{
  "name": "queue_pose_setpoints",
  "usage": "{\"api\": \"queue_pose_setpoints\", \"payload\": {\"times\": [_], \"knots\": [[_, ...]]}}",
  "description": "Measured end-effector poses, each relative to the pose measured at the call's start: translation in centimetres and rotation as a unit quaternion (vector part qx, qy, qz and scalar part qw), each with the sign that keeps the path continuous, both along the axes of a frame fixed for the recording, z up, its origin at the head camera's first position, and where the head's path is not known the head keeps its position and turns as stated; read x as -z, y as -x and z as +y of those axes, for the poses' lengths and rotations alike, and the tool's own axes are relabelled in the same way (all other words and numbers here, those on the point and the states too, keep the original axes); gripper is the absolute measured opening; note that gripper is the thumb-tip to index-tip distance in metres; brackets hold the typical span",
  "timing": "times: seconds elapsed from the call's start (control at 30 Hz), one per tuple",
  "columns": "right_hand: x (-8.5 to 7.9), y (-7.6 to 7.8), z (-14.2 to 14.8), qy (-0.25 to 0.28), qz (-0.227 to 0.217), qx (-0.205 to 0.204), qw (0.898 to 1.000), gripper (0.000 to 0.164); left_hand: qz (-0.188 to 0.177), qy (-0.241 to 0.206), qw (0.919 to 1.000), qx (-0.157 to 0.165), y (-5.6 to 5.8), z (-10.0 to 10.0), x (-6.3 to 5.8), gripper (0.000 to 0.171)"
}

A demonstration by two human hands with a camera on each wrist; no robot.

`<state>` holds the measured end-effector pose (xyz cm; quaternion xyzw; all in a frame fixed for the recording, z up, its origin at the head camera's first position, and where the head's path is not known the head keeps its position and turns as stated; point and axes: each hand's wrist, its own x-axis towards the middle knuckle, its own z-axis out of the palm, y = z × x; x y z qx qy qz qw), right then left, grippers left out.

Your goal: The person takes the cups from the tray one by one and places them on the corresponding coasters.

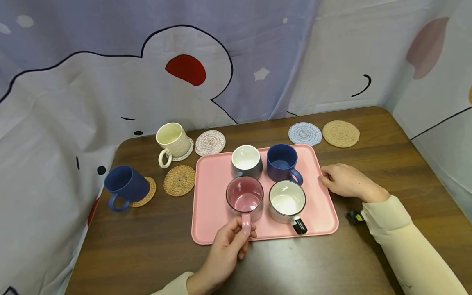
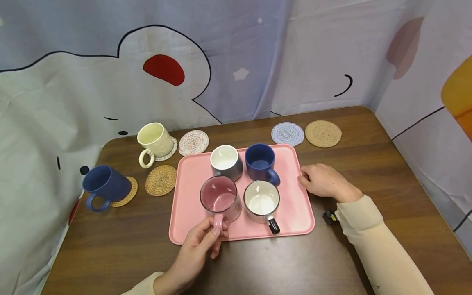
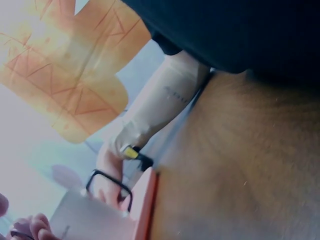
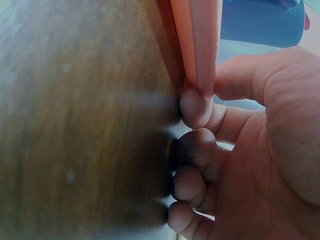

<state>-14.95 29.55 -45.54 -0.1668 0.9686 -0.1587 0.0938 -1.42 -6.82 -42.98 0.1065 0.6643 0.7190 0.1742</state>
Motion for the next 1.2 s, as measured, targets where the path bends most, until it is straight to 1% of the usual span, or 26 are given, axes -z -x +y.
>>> {"api": "queue_pose_setpoints", "payload": {"times": [0.17,0.3,0.43,0.6,0.7,0.77,0.87,0.97,1.1,1.2], "knots": [[-0.1,0.0,0.0,-0.001,0.002,-0.001,1.0,0.024,-0.03,0.044,0.998,-0.033,0.3,-1.3,-0.5,0.032],[0.0,0.0,0.1,-0.001,0.002,0.001,1.0,0.025,-0.034,0.062,0.9949,-0.072,0.6,-2.3,-0.7,0.039],[0.0,0.0,0.1,-0.002,0.003,0.0,1.0,0.025,-0.037,0.078,0.9906,-0.106,1.2,-3.3,-1.0,0.045],[0.1,0.0,0.2,-0.003,0.002,0.0,1.0,0.025,-0.04,0.107,0.9848,-0.131,2.2,-4.5,-0.9,0.047],[0.1,0.0,0.2,-0.003,0.001,0.001,1.0,0.025,-0.05,0.121,0.9815,-0.14,2.8,-5.1,-0.8,0.048],[0.2,0.0,0.2,-0.003,-0.001,0.001,1.0,0.024,-0.057,0.115,0.9816,-0.141,3.1,-5.4,-0.8,0.048],[0.2,0.0,0.2,-0.003,-0.003,0.002,1.0,0.024,-0.067,0.086,0.9848,-0.136,3.6,-5.9,-0.5,0.049],[0.3,0.1,0.2,-0.004,-0.003,0.001,1.0,0.024,-0.066,0.065,0.9874,-0.129,3.9,-6.3,-0.3,0.048],[0.3,0.1,0.2,-0.003,-0.002,0.001,1.0,0.024,-0.066,0.048,0.988,-0.131,4.2,-6.9,-0.2,0.047],[0.3,0.1,0.1,-0.001,0.0,0.001,1.0,0.024,-0.067,0.023,0.9885,-0.134,4.3,-7.5,-0.2,0.048]]}}
